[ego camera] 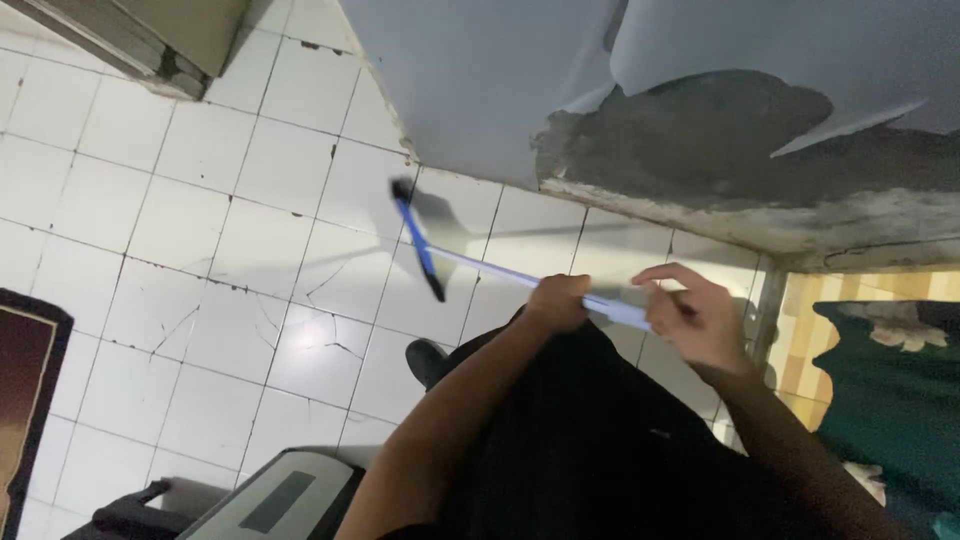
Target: The recorder is using a long-handled squeegee broom to sweep a tiled floor.
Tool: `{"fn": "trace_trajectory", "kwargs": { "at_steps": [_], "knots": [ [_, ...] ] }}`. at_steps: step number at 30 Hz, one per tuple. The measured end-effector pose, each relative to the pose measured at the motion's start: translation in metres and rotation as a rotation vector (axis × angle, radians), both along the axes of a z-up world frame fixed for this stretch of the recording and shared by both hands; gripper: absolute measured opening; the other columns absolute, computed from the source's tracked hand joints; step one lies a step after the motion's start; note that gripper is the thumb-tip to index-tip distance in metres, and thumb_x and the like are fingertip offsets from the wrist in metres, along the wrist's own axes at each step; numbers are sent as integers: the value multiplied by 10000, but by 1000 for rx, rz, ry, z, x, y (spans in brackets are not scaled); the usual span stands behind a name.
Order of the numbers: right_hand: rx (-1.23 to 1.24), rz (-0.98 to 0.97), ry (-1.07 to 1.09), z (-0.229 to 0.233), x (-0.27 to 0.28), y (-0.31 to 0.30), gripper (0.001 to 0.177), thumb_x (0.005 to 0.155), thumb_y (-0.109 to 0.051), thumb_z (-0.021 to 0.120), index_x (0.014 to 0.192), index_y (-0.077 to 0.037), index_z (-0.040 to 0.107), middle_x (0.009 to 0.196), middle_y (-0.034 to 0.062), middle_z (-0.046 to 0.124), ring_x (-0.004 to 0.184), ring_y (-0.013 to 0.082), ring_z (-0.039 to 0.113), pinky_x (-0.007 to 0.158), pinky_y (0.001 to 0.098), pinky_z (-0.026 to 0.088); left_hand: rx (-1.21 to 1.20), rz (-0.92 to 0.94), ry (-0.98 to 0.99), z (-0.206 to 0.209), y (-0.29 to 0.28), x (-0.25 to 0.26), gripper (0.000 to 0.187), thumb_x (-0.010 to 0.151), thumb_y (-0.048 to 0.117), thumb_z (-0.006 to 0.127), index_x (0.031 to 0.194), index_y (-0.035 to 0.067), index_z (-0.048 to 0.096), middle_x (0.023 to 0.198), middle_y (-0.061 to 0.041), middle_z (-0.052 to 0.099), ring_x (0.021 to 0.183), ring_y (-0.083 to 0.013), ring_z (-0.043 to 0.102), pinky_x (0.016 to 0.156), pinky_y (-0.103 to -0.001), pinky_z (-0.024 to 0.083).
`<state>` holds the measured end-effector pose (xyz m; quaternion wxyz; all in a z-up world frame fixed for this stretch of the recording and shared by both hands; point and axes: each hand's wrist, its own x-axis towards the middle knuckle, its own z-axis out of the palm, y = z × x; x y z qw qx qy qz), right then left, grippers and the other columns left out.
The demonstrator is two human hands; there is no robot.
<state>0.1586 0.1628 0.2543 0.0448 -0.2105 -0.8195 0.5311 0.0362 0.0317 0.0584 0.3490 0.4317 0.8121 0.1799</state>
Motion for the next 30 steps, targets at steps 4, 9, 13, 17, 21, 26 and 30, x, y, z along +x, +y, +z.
{"fn": "trace_trajectory", "kwargs": {
  "at_steps": [4, 9, 13, 17, 21, 26, 30],
  "knots": [
    [110, -125, 50, -54, 18, -10, 175, 1051, -155, 571, 1113, -77, 715, 667, 105, 688, 483, 132, 642, 383, 239, 496, -79, -165, 71, -68, -4, 14, 313, 916, 330, 704, 1134, 117, 630, 1062, -145, 749, 978, -294, 727, 901, -481, 572],
    [-4, 40, 98, -56, -10, -21, 204, 1038, -154, 540, 1072, -62, 719, 672, 114, 716, 464, 155, 663, 339, 249, 516, -120, -42, 179, -34, -19, -24, 442, 740, 390, 796, 1087, 143, 676, 1116, -100, 736, 1083, -296, 677, 968, -594, 429],
    [-15, -35, -164, 15, -11, 8, 223, 1009, -175, 551, 1144, -68, 693, 720, 99, 749, 562, 124, 714, 449, 270, 582, -125, -75, 65, -1, 1, -18, 166, 868, 267, 667, 985, 165, 726, 1002, -105, 769, 964, -268, 744, 883, -410, 584],
    [-112, -147, -196, 0, 28, 30, 235, 996, -158, 556, 1167, -68, 689, 621, 121, 697, 470, 148, 627, 385, 306, 510, -155, -167, -96, 33, 17, 19, 270, 929, 380, 608, 1065, 164, 695, 1001, -129, 741, 967, -298, 717, 892, -471, 560],
    [-21, -124, -145, -47, 16, -22, 205, 1005, -174, 570, 1096, -66, 718, 619, 101, 708, 434, 133, 631, 319, 305, 483, -278, -204, 44, -45, -17, 13, 273, 925, 341, 638, 1088, 141, 727, 1120, -116, 737, 1052, -277, 717, 967, -480, 572],
    [-15, 70, 64, -38, 3, -21, 190, 1021, -166, 603, 1137, -63, 712, 727, 84, 727, 521, 114, 635, 379, 250, 483, -352, -164, 84, 8, -29, -9, 230, 944, 360, 632, 1002, 160, 729, 989, -67, 753, 952, -207, 731, 1013, -488, 494],
    [51, -20, 6, -13, 26, 21, 215, 1008, -170, 564, 1158, -94, 698, 661, 73, 720, 510, 114, 694, 414, 263, 536, -42, -168, 81, -4, 9, 20, 201, 943, 315, 620, 1031, 177, 737, 976, -68, 767, 919, -244, 749, 902, -432, 617]
  ]
}}
